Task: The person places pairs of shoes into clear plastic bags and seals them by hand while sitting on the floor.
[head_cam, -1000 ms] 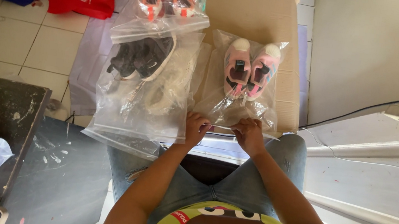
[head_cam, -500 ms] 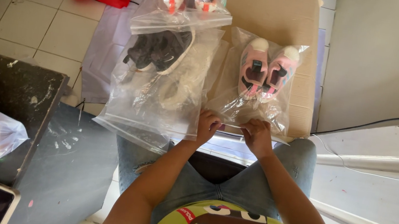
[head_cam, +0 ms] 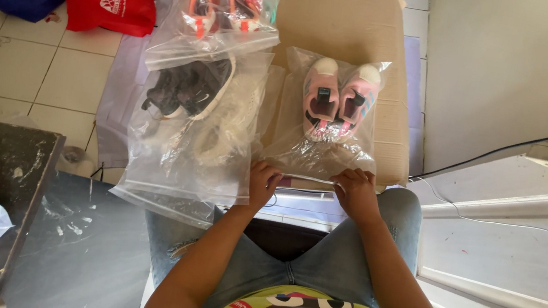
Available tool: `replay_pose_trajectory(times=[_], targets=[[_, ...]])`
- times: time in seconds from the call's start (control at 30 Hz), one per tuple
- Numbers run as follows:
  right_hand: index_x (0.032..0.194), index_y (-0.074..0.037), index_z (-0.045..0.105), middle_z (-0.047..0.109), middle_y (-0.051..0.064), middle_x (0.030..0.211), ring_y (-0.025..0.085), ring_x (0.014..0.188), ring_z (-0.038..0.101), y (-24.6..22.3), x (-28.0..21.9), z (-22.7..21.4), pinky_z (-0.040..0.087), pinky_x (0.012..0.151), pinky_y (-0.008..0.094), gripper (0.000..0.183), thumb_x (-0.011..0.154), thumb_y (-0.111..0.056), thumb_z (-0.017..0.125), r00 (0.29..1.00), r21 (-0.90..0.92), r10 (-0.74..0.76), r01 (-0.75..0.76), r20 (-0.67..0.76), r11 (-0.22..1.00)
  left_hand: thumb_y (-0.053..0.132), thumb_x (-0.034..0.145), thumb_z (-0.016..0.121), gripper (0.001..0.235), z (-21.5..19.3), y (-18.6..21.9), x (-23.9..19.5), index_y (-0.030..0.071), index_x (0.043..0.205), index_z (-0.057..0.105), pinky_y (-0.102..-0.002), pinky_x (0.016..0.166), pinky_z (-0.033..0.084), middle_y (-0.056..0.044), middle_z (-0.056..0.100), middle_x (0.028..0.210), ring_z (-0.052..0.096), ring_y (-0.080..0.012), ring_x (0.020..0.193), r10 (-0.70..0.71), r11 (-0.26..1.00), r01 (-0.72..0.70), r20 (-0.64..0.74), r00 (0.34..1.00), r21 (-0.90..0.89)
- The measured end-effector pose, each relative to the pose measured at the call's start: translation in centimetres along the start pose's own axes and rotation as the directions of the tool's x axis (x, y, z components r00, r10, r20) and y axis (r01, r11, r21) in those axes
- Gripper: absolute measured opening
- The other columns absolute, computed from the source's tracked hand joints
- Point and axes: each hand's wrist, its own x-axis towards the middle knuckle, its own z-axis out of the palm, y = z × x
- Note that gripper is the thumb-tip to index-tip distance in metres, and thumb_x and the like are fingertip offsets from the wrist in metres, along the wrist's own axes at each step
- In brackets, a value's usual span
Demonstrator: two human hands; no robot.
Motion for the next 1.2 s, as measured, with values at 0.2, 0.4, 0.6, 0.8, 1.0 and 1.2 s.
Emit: replay_pose_trajectory(times=[0.2, 0.4, 0.6, 0.8, 1.0, 1.2], targets=[[0.100, -0.023, 0.079, 0.071, -0.003, 0.096, 0.019, 0.098, 0.069, -1.3, 1.3, 0.7, 0.045, 0.105, 0.050, 0.012, 0.089, -0.021, 0.074, 0.996, 0.067, -0.059, 0.054, 0.063, 0.996, 0.029, 0.093, 0.072, 0.010, -1.1, 0.9, 0.7, 0.020, 0.090, 0.074, -0.038, 0.086, 0.046, 0.001, 0.056, 0.080, 0.057, -0.0237, 0.083, 0.012, 0.996, -0.018, 0.065, 0.998, 0.082], [0.097, -0.024, 0.077, 0.069, -0.006, 0.091, 0.018, 0.094, 0.070, -0.9, 1.8, 2.8, 0.049, 0.102, 0.048, 0.008, 0.091, -0.021, 0.072, 0.998, 0.084, 0.006, -0.011, 0.059, 0.996, 0.029, 0.093, 0.072, 0.009, -1.6, 1.3, 0.9, 0.020, 0.094, 0.074, -0.038, 0.087, 0.045, 0.000, 0.057, 0.083, 0.057, -0.0238, 0.084, -0.036, 0.998, 0.033, 0.067, 0.997, 0.046], [0.094, -0.024, 0.076, 0.069, -0.005, 0.088, 0.018, 0.093, 0.072, -0.7, 1.8, 3.5, 0.046, 0.104, 0.048, 0.007, 0.089, -0.021, 0.073, 0.999, 0.063, -0.007, 0.004, 0.042, 0.998, 0.029, 0.091, 0.074, 0.009, -1.6, 0.6, 0.9, 0.020, 0.093, 0.075, -0.037, 0.088, 0.046, -0.001, 0.060, 0.083, 0.061, -0.0239, 0.085, -0.061, 0.996, 0.056, 0.078, 0.995, 0.064], [0.100, -0.022, 0.076, 0.069, -0.002, 0.090, 0.020, 0.093, 0.072, -1.3, 1.9, 2.6, 0.048, 0.103, 0.050, 0.010, 0.092, -0.023, 0.072, 0.997, 0.094, 0.036, -0.042, 0.062, 0.995, 0.024, 0.089, 0.075, 0.006, -1.1, 0.6, 0.7, 0.019, 0.091, 0.074, -0.038, 0.086, 0.046, -0.002, 0.060, 0.082, 0.061, -0.0248, 0.083, -0.059, 0.996, 0.053, 0.074, 0.996, 0.074], [0.101, -0.022, 0.076, 0.068, -0.002, 0.092, 0.020, 0.095, 0.070, -2.3, 2.2, 0.7, 0.045, 0.104, 0.051, 0.013, 0.088, -0.020, 0.076, 0.998, 0.130, -0.024, 0.017, 0.051, 0.991, 0.026, 0.092, 0.074, 0.007, -1.1, 0.8, 0.8, 0.020, 0.093, 0.074, -0.037, 0.084, 0.046, -0.001, 0.058, 0.081, 0.059, -0.0239, 0.080, -0.025, 0.997, 0.021, 0.047, 0.999, 0.079], [0.097, -0.021, 0.075, 0.070, -0.001, 0.089, 0.022, 0.090, 0.071, -1.4, 1.9, 1.9, 0.050, 0.096, 0.046, 0.011, 0.085, -0.022, 0.077, 0.999, 0.175, -0.042, 0.038, 0.015, 0.984, 0.031, 0.094, 0.073, 0.010, -1.4, 1.3, 1.0, 0.021, 0.092, 0.074, -0.035, 0.083, 0.046, 0.001, 0.058, 0.080, 0.059, -0.0219, 0.079, -0.052, 0.996, 0.049, 0.045, 0.998, 0.075]])
